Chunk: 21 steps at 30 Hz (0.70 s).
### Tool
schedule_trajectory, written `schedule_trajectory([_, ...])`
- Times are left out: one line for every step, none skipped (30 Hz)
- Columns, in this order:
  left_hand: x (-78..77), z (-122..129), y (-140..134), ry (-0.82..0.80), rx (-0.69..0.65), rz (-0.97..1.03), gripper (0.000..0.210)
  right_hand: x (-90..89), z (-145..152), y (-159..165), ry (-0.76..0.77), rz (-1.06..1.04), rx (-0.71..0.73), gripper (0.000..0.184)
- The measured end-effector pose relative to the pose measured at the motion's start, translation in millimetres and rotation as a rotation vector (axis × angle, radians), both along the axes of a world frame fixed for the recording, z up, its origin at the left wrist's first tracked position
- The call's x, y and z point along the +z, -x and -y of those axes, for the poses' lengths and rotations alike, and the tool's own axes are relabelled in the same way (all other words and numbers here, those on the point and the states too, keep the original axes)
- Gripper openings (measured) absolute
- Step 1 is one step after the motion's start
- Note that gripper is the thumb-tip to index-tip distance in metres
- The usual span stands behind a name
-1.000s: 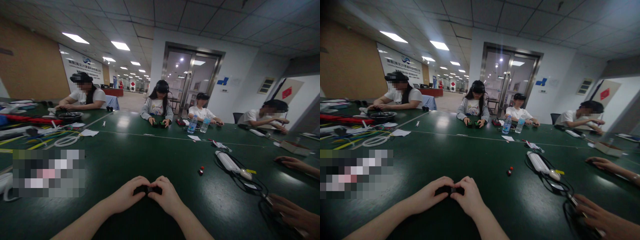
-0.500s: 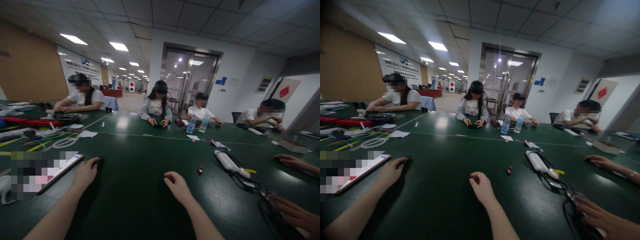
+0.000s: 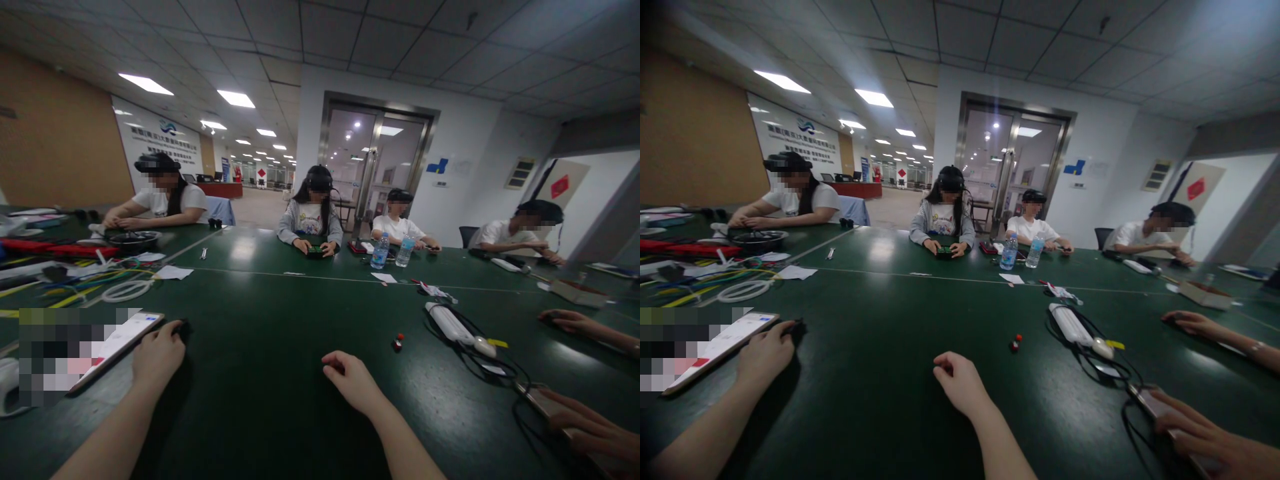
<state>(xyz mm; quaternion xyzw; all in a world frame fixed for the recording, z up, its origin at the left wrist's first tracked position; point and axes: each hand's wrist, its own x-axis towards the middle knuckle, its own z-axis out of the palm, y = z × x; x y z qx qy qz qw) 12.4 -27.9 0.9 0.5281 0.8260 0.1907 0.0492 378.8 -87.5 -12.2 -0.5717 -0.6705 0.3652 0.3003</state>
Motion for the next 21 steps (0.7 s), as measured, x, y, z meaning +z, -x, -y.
schedule_trajectory([0.0, -0.1, 0.2, 0.001, 0.000, -0.003, 0.046, 0.1, 0.0, 0.1, 0.001, -0.005, 0.002, 0.025])
schedule_trajectory([-0.1, -0.2, 0.3, 0.002, -0.001, -0.005, 0.046, 0.3, 0.1, 0.2, 0.004, -0.008, 0.003, 0.025])
schedule_trajectory([-0.2, -0.3, 0.5, 0.002, 0.000, -0.007, 0.046, 0.5, 0.3, 0.3, 0.006, -0.009, 0.002, 0.026])
schedule_trajectory([-0.3, -0.5, 0.6, 0.003, 0.000, -0.009, 0.046, 0.8, 0.6, 0.4, 0.008, -0.008, -0.001, 0.026])
schedule_trajectory([-0.4, -0.6, 0.7, 0.004, 0.003, -0.011, 0.046, 1.0, 0.9, 0.4, 0.011, -0.006, -0.003, 0.026])
schedule_trajectory([-0.5, -0.6, 0.7, 0.005, 0.009, -0.012, 0.046, 1.1, 1.0, 0.4, 0.013, -0.005, -0.005, 0.025])
schedule_trajectory([-0.4, -0.6, 0.6, 0.007, 0.016, -0.014, 0.046, 0.9, 1.1, 0.3, 0.015, -0.004, -0.007, 0.025])
schedule_trajectory([-0.1, -0.6, 0.5, 0.010, 0.019, -0.014, 0.047, 0.5, 1.0, 0.3, 0.017, -0.005, -0.006, 0.025])
schedule_trajectory([0.2, -0.4, 0.2, 0.012, 0.018, -0.015, 0.047, -0.1, 0.7, 0.2, 0.018, -0.009, -0.003, 0.025])
schedule_trajectory([0.6, -0.3, -0.1, 0.014, 0.015, -0.016, 0.048, -0.9, 0.2, 0.2, 0.017, -0.013, -0.001, 0.025])
schedule_trajectory([1.1, -0.1, -0.5, 0.017, 0.011, -0.016, 0.048, -1.8, -0.5, 0.2, 0.013, -0.017, 0.000, 0.026])
schedule_trajectory([1.6, 0.1, -0.8, 0.019, 0.008, -0.016, 0.048, -2.6, -1.1, 0.3, 0.006, -0.020, 0.000, 0.026])
schedule_trajectory([2.0, 0.2, -1.1, 0.020, 0.008, -0.016, 0.048, -3.1, -1.7, 0.4, -0.003, -0.020, -0.002, 0.025])
schedule_trajectory([2.3, 0.3, -1.4, 0.021, 0.009, -0.015, 0.048, -3.4, -2.1, 0.5, -0.010, -0.020, -0.004, 0.025])
schedule_trajectory([2.6, 0.5, -1.5, 0.023, 0.010, -0.013, 0.048, -3.2, -2.2, 0.7, -0.014, -0.018, -0.006, 0.025])
schedule_trajectory([2.8, 0.6, -1.5, 0.025, 0.010, -0.011, 0.048, -2.6, -2.0, 0.8, -0.012, -0.017, -0.004, 0.025])
schedule_trajectory([2.9, 0.7, -1.5, 0.028, 0.010, -0.008, 0.048, -1.6, -1.5, 1.0, -0.005, -0.014, -0.005, 0.025])
schedule_trajectory([3.0, 0.8, -1.3, 0.030, 0.009, -0.004, 0.047, -0.4, -0.8, 1.1, 0.004, -0.012, -0.007, 0.025])
schedule_trajectory([3.1, 0.8, -1.0, 0.032, 0.007, -0.001, 0.047, 0.9, 0.0, 1.2, 0.014, -0.010, -0.011, 0.025])
schedule_trajectory([3.1, 0.8, -0.6, 0.033, 0.007, 0.002, 0.047, 2.1, 0.8, 1.4, 0.021, -0.008, -0.014, 0.026])
schedule_trajectory([3.0, 0.6, -0.2, 0.032, 0.004, 0.004, 0.047, 3.1, 1.5, 1.5, 0.025, -0.006, -0.018, 0.025])
